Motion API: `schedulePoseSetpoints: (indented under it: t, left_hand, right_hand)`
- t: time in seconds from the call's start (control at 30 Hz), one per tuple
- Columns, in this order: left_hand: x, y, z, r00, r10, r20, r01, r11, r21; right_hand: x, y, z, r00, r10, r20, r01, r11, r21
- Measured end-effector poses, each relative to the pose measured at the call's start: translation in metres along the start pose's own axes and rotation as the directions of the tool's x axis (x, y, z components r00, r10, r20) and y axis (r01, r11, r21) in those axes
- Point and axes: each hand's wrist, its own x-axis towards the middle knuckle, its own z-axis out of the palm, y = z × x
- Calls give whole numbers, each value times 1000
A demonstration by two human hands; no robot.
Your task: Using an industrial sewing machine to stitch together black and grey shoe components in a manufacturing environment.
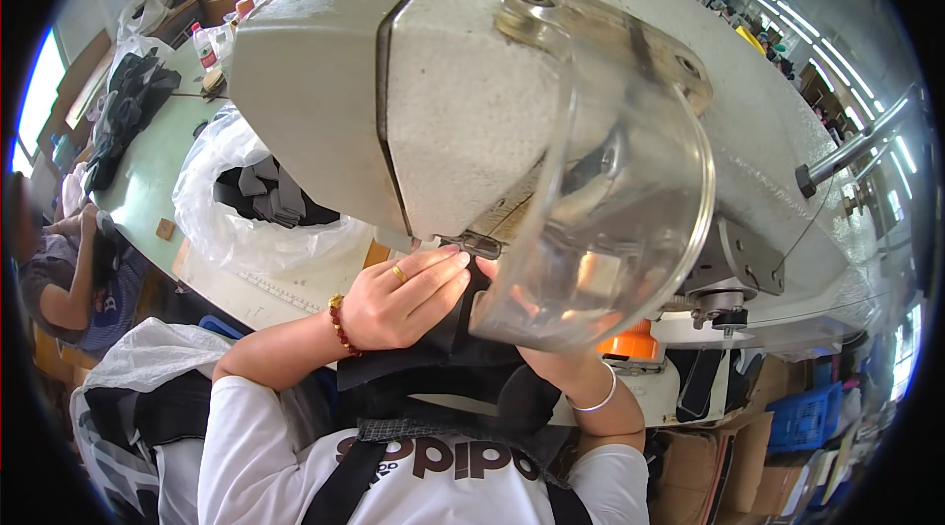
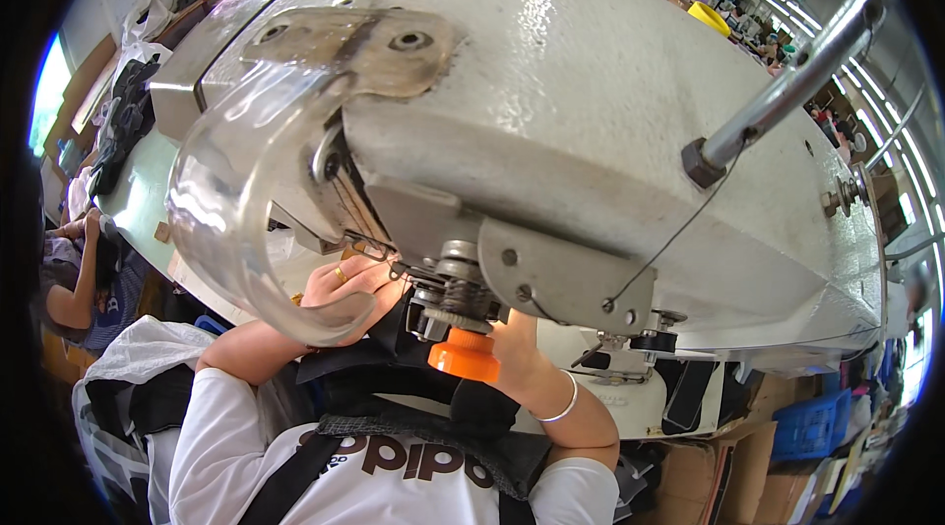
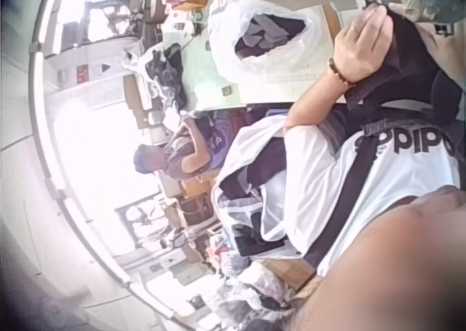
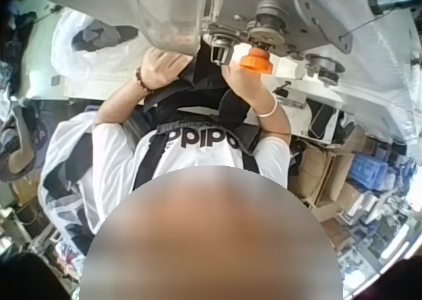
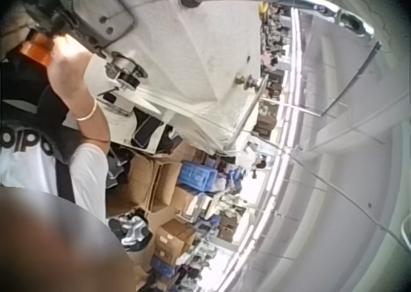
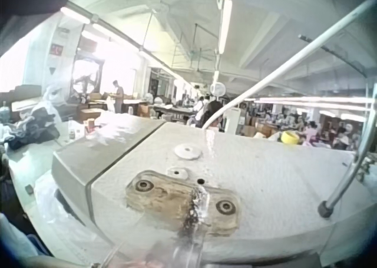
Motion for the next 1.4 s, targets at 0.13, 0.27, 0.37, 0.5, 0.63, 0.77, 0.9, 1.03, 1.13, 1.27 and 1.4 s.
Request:
schedulePoseSetpoints:
  t: [0.13,0.27,0.37,0.5,0.63,0.77,0.9,1.03,1.13,1.27,1.4]
  left_hand:
    - [0,1,-2,1000,-9,14,9,1000,12]
    - [0,1,-1,1000,2,15,-3,999,32]
    - [0,0,-1,1000,13,1,-13,999,33]
    - [1,1,0,1000,7,-15,-7,1000,25]
    - [3,0,0,1000,3,-21,-2,1000,25]
    - [5,0,-2,1000,-7,23,7,1000,12]
    - [7,1,-5,999,-15,40,15,1000,1]
    - [6,0,-4,999,-20,31,20,1000,-15]
    - [4,1,-1,999,-34,28,34,999,-33]
    - [1,2,5,999,-52,17,53,997,-48]
    - [1,1,6,999,-40,-19,39,998,-39]
  right_hand:
    - [3,9,-15,997,-29,68,48,949,-310]
    - [0,12,-23,990,-43,137,111,837,-536]
    - [-1,10,-15,1000,-20,9,22,831,-556]
    - [5,6,-1,964,-253,-76,173,820,-546]
    - [9,0,-1,863,-397,312,340,-1,-941]
    - [6,-3,-5,854,-376,361,362,-70,-929]
    - [6,-3,-10,877,-315,363,347,-107,-932]
    - [9,-4,-8,881,-328,342,333,-84,-939]
    - [9,-5,0,941,-305,147,198,142,-970]
    - [7,-10,7,949,-293,114,195,266,-944]
    - [10,-8,5,919,-334,209,258,109,-960]
